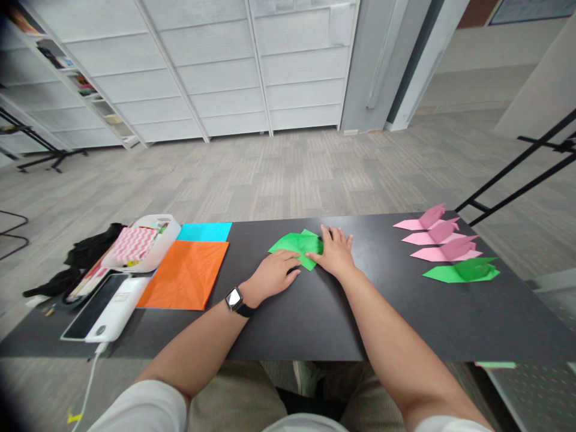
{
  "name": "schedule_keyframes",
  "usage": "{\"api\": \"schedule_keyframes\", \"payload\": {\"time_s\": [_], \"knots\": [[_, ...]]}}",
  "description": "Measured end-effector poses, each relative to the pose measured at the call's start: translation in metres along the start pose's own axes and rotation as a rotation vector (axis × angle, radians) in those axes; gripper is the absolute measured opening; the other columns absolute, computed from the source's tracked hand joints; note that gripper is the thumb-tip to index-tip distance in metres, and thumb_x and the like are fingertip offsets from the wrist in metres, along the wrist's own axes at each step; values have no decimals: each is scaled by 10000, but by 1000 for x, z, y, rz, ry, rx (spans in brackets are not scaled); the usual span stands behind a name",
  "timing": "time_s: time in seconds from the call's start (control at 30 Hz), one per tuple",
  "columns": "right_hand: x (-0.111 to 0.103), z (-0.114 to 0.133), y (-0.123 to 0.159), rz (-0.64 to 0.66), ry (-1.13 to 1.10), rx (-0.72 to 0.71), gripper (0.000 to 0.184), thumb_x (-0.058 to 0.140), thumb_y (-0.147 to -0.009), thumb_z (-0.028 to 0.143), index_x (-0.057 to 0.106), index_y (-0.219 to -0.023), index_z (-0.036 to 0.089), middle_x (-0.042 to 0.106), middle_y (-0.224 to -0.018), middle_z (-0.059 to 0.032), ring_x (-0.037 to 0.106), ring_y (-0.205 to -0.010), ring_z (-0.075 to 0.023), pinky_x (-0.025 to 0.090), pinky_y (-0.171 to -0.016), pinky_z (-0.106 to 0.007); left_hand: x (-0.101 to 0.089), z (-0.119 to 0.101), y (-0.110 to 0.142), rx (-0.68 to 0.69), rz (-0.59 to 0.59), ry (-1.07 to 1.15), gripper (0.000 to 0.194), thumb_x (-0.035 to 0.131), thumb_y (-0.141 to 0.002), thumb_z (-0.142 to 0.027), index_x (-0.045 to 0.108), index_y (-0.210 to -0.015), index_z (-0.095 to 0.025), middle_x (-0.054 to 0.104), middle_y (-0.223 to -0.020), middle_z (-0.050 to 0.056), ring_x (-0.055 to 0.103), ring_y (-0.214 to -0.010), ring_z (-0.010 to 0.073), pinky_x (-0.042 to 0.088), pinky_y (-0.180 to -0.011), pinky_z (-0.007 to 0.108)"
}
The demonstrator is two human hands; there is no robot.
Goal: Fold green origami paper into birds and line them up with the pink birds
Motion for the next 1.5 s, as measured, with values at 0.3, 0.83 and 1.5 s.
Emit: {"api": "schedule_keyframes", "payload": {"time_s": [0.3, 0.83, 1.5], "knots": [[-14, -55, -12, -21, -6, 175, 987, 744, -822, 642, 407, -1637, 198, 384, -1677, -263, 305, -1562, -522, 201, -1208, -794, 1, 3, 1, -5, 4, 23, 251, 607, -1045, -299, 781, -1214, -234, 731, -1378, 70, 663, -1270, 269, 528, -1133, 459], [-27, 24, 6, -168, -9, -115, 183, 722, -934, 442, 802, -991, 288, 713, -1196, -117, 590, -1148, -362, 431, -1019, -552, 7, -2, -1, -15, 10, -6, 517, 553, -1070, -502, 601, -1511, -238, 601, -1577, 95, 552, -1380, 322, 394, -1204, 522], [-37, -45, -8, -204, -35, 120, 242, 655, -956, 403, 869, -1008, 304, 730, -1318, -90, 585, -1209, -357, 440, -1041, -561, 10, 4, 2, -6, 2, 10, 503, 543, -1076, -523, 635, -1480, -238, 574, -1595, 103, 525, -1442, 312, 299, -1286, 559]]}}
Point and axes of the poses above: each hand's wrist, its own y-axis away from the middle knuckle, its own x-axis out of the palm, z = x × y, the point moved 6 cm from there along -y, towards the middle knuckle
